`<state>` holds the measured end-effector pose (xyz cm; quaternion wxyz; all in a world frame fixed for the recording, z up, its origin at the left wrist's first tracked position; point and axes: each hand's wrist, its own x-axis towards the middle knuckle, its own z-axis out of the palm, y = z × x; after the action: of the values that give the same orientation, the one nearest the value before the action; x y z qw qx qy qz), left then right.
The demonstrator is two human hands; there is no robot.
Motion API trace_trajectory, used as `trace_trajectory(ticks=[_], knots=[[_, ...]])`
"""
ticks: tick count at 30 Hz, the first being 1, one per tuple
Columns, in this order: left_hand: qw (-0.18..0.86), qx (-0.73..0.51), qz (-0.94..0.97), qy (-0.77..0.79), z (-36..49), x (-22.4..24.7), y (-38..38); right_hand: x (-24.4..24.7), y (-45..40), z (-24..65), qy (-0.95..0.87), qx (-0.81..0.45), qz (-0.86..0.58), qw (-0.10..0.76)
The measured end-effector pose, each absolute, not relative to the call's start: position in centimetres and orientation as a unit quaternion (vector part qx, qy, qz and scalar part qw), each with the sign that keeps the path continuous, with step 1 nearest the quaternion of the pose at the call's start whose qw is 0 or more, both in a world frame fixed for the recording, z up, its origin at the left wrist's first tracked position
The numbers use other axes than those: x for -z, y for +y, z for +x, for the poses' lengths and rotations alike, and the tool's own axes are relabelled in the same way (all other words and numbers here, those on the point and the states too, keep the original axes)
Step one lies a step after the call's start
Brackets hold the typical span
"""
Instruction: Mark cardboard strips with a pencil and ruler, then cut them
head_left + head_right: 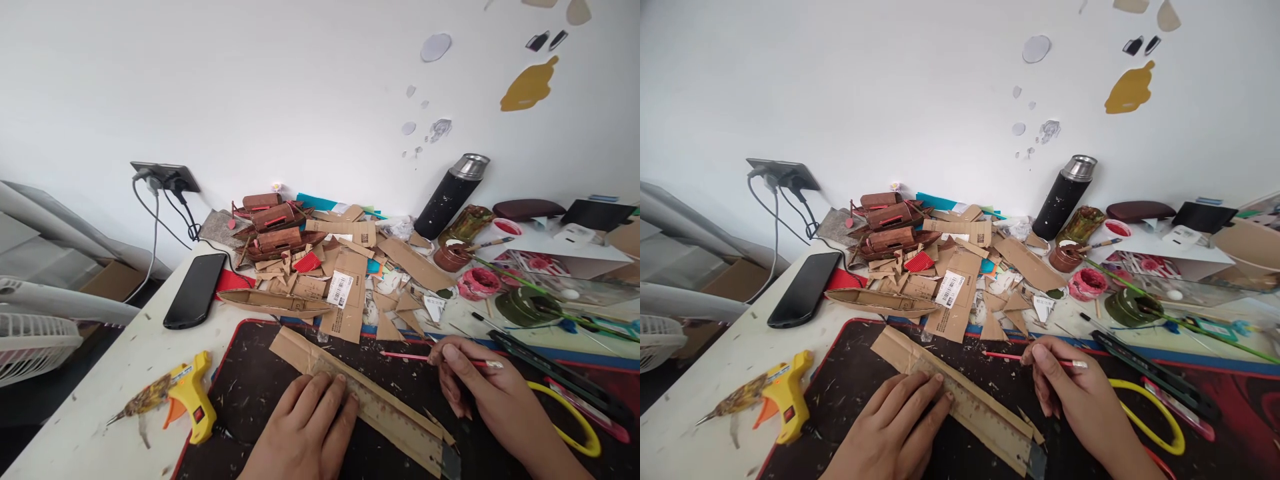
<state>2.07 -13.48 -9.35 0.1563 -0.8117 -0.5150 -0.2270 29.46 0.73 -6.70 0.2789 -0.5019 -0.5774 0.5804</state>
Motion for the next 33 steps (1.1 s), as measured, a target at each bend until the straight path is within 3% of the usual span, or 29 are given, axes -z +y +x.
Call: trace_trajectory(ticks=[33], knots=[[0.1, 0.202, -0.847, -0.481, 0.5, 9.3, -13.7, 6.4, 1.3, 27.5, -0.602, -0.592, -0.428, 0.323]])
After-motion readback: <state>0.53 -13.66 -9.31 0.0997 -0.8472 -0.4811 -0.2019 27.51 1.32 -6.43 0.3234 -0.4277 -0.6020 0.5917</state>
